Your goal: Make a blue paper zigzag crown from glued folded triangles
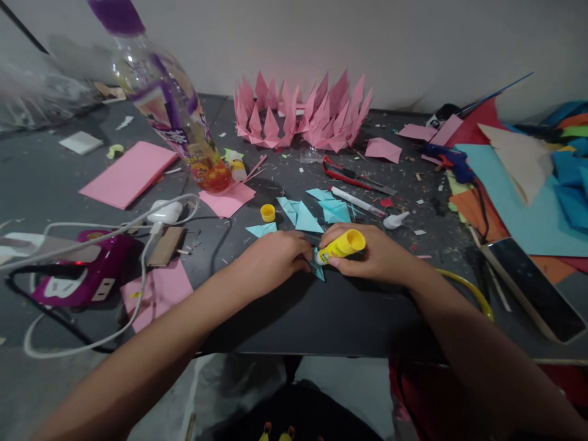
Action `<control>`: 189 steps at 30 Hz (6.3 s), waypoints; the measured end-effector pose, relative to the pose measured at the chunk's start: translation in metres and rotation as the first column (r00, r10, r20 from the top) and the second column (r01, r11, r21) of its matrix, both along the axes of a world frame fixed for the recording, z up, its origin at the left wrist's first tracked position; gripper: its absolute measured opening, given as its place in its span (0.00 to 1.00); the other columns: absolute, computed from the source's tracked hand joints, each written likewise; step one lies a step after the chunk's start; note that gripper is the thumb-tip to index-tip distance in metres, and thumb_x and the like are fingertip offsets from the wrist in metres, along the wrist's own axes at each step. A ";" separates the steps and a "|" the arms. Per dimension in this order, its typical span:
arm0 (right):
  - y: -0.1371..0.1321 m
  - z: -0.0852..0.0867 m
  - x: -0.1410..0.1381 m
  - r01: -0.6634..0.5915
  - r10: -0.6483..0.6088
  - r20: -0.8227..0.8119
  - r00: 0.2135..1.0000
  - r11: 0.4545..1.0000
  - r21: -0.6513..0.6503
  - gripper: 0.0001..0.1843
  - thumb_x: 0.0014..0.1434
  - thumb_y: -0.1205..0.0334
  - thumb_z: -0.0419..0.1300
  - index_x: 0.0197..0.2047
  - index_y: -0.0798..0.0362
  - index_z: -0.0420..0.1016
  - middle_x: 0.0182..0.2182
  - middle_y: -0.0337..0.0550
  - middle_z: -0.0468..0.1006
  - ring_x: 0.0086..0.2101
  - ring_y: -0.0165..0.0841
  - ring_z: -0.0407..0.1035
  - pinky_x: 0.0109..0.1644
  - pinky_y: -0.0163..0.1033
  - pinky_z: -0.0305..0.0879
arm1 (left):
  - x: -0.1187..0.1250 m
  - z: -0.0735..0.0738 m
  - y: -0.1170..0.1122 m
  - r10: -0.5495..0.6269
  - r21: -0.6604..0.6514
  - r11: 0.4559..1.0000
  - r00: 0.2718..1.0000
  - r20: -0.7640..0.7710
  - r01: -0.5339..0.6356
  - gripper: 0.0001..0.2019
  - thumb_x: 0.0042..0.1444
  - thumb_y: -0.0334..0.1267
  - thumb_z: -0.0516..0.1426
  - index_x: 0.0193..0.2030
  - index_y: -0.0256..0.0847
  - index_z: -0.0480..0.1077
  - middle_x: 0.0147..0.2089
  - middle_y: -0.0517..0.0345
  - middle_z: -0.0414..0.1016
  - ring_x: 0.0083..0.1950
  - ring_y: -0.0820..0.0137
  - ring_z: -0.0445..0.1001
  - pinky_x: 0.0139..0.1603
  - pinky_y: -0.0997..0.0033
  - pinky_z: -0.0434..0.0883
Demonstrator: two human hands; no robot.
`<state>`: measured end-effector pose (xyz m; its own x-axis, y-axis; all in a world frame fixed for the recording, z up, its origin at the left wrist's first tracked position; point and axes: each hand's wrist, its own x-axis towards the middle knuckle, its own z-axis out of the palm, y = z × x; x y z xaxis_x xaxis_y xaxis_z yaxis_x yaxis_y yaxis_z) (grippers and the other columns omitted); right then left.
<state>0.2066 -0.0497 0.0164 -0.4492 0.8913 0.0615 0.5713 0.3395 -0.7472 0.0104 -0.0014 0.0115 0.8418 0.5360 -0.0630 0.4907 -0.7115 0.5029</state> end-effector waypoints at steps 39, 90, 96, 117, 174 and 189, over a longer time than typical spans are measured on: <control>0.002 -0.009 -0.012 0.135 -0.134 0.018 0.991 0.980 -0.145 0.10 0.51 0.56 0.57 0.26 0.55 0.71 0.21 0.37 0.71 0.24 0.29 0.64 0.29 0.33 0.57 | -0.001 -0.001 -0.004 0.055 0.035 0.998 0.998 -0.036 -0.054 0.06 0.50 0.26 0.58 0.30 0.38 0.75 0.33 0.56 0.76 0.33 0.70 0.73 0.34 0.73 0.65; 0.014 0.023 0.110 0.836 -0.745 -0.542 0.390 0.533 -0.130 0.22 0.42 0.55 0.63 0.37 0.45 0.55 0.38 0.40 0.74 0.36 0.35 0.73 0.40 0.41 0.67 | -0.005 0.004 0.000 -0.024 0.091 0.995 0.999 -0.032 0.027 0.05 0.53 0.30 0.57 0.32 0.39 0.75 0.36 0.54 0.73 0.37 0.66 0.73 0.34 0.72 0.67; 0.028 -0.024 0.121 0.863 -0.828 -0.273 0.489 0.505 0.017 0.26 0.40 0.56 0.65 0.40 0.47 0.57 0.37 0.43 0.74 0.41 0.39 0.73 0.47 0.47 0.69 | -0.006 0.001 0.001 -0.039 0.044 0.998 0.999 0.009 0.038 0.06 0.53 0.29 0.57 0.34 0.41 0.75 0.36 0.55 0.74 0.38 0.66 0.73 0.35 0.72 0.67; -0.005 0.022 -0.005 0.347 -0.466 0.226 0.856 0.840 0.417 0.12 0.56 0.62 0.58 0.44 0.52 0.70 0.37 0.46 0.76 0.34 0.36 0.72 0.39 0.43 0.70 | -0.006 -0.003 0.004 -0.057 -0.049 0.997 0.998 0.031 0.059 0.04 0.55 0.31 0.57 0.34 0.37 0.74 0.38 0.53 0.75 0.40 0.66 0.73 0.40 0.70 0.68; -0.016 -0.007 0.000 0.340 -0.411 -0.052 0.910 0.814 -0.472 0.12 0.47 0.59 0.62 0.36 0.53 0.72 0.25 0.35 0.69 0.26 0.27 0.64 0.29 0.33 0.59 | 0.001 0.000 -0.008 0.091 0.094 0.992 0.995 -0.051 -0.086 0.03 0.56 0.33 0.57 0.36 0.40 0.71 0.35 0.59 0.74 0.37 0.68 0.72 0.33 0.73 0.64; -0.015 -0.007 -0.003 0.243 -0.217 0.145 0.965 0.950 -0.198 0.08 0.58 0.62 0.56 0.35 0.53 0.76 0.29 0.39 0.73 0.27 0.27 0.65 0.31 0.33 0.58 | 0.003 0.004 -0.036 -0.032 0.407 0.906 0.977 -0.210 0.117 0.04 0.57 0.31 0.55 0.36 0.38 0.71 0.36 0.56 0.72 0.36 0.69 0.70 0.26 0.76 0.64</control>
<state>0.2036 -0.0650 0.0098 -0.2225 0.9578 -0.1819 0.7049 0.0292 -0.7087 0.0132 -0.0377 0.0153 0.8743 0.4852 -0.0149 0.4852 -0.8727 0.0547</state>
